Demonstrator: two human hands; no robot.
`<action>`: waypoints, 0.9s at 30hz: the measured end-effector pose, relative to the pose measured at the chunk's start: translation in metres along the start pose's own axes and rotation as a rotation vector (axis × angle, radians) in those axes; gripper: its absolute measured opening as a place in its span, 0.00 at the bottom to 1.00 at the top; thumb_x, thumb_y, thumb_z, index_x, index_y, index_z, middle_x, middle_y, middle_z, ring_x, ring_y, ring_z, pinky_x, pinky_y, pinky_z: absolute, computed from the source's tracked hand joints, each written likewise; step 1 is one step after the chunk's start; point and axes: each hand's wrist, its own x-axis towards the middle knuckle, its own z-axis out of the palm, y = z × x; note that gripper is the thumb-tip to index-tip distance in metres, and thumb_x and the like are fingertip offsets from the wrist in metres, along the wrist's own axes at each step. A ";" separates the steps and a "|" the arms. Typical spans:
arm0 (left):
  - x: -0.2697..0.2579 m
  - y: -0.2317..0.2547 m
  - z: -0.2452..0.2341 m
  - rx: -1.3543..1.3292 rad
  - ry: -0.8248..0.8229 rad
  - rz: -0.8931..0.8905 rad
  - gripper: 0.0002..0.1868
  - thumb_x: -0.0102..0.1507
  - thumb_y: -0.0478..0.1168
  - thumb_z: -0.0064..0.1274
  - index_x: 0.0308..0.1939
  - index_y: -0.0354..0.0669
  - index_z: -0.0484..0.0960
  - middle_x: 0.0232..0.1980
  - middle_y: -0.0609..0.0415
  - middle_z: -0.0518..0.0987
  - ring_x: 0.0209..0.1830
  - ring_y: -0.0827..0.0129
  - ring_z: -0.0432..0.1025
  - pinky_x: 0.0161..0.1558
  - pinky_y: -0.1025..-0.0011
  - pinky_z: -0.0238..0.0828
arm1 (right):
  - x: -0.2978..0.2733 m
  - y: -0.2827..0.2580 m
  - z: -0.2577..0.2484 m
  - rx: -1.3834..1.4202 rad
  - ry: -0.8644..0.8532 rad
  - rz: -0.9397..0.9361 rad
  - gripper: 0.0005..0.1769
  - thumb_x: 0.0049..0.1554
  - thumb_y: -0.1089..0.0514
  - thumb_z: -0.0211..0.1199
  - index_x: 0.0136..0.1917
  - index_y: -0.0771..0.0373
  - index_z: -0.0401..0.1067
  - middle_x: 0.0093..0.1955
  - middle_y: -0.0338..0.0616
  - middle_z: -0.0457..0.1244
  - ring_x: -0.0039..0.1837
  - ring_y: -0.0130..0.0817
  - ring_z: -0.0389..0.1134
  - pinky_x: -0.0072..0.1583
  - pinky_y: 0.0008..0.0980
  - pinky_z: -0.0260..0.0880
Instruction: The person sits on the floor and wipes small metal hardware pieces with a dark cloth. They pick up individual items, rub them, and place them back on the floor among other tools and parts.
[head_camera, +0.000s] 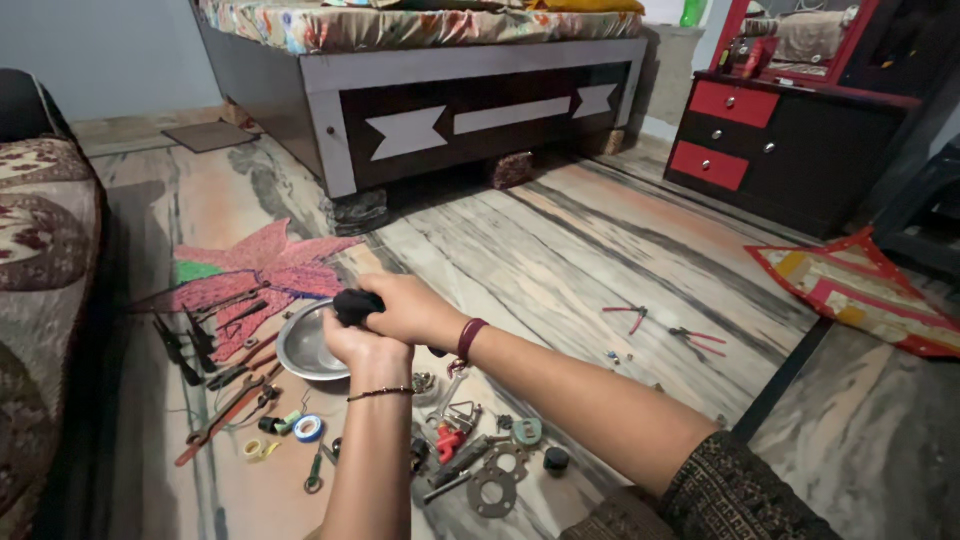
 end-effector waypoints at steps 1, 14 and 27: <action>0.002 -0.004 0.000 -0.013 0.008 -0.001 0.20 0.69 0.56 0.39 0.37 0.46 0.75 0.44 0.52 0.81 0.46 0.57 0.77 0.54 0.55 0.76 | 0.000 0.002 -0.002 -0.005 -0.008 0.024 0.17 0.47 0.59 0.64 0.51 0.61 0.73 0.46 0.56 0.69 0.52 0.54 0.71 0.53 0.46 0.71; 0.000 -0.045 0.027 0.119 -0.048 -0.259 0.20 0.68 0.53 0.35 0.42 0.43 0.77 0.49 0.46 0.82 0.50 0.53 0.78 0.56 0.54 0.75 | 0.006 0.034 -0.029 -0.223 -0.013 -0.064 0.20 0.48 0.63 0.60 0.55 0.60 0.73 0.49 0.57 0.68 0.55 0.57 0.69 0.58 0.49 0.69; 0.009 -0.086 0.060 0.263 -0.135 -0.382 0.22 0.67 0.50 0.33 0.46 0.39 0.78 0.51 0.41 0.81 0.53 0.48 0.76 0.59 0.50 0.74 | -0.013 0.039 -0.088 -0.375 0.117 -0.160 0.18 0.49 0.65 0.61 0.53 0.56 0.76 0.50 0.53 0.65 0.55 0.56 0.68 0.55 0.50 0.68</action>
